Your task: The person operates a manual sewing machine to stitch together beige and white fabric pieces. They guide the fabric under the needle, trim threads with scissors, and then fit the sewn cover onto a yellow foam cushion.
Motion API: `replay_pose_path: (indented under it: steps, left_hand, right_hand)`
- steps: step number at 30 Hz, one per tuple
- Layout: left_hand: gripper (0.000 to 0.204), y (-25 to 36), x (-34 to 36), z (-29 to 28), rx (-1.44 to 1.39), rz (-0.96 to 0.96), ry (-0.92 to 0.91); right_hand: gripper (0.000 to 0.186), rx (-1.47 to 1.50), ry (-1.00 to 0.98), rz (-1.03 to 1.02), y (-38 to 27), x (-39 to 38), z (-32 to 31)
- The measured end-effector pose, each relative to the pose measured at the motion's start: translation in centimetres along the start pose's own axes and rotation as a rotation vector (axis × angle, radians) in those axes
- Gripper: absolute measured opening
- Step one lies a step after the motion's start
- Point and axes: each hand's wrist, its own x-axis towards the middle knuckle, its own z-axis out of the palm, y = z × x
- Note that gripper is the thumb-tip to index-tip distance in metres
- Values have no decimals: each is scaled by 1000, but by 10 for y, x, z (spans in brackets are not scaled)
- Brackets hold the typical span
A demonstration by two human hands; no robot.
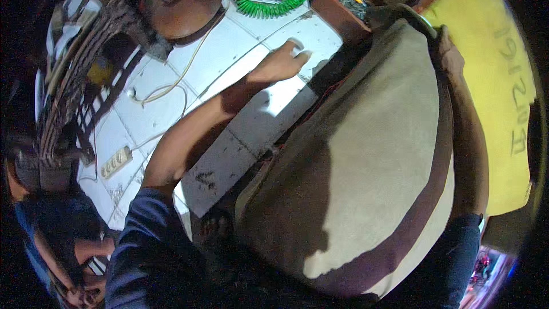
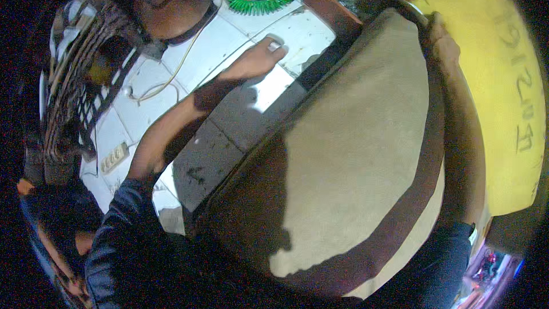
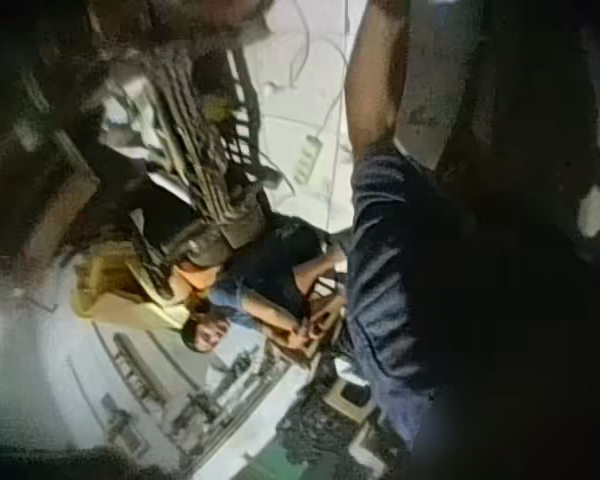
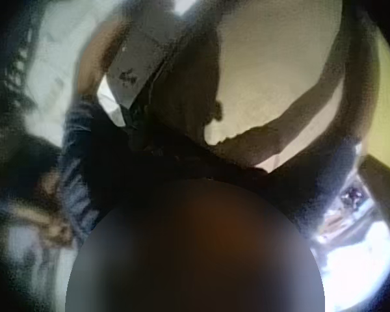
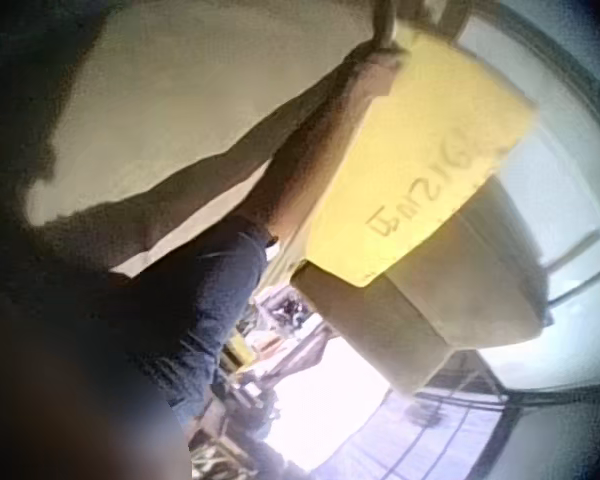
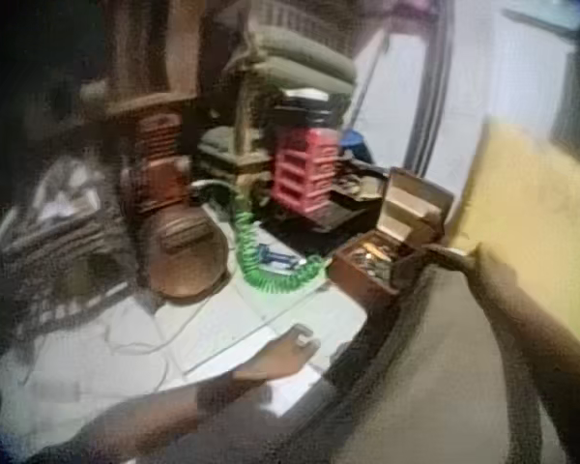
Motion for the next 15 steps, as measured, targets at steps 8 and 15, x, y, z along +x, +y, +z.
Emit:
replay_pose_path:
  steps: [8, 15]
  left_hand:
    - [78, -97, -284, 79, -98, -332, -270]
    - [64, -56, -310, 74, -855, -788, -80]
  right_hand:
    - [47, 536, 35, -618, -145, -111, -131]
    - [57, 449, -461, -862, -242, -231, -186]
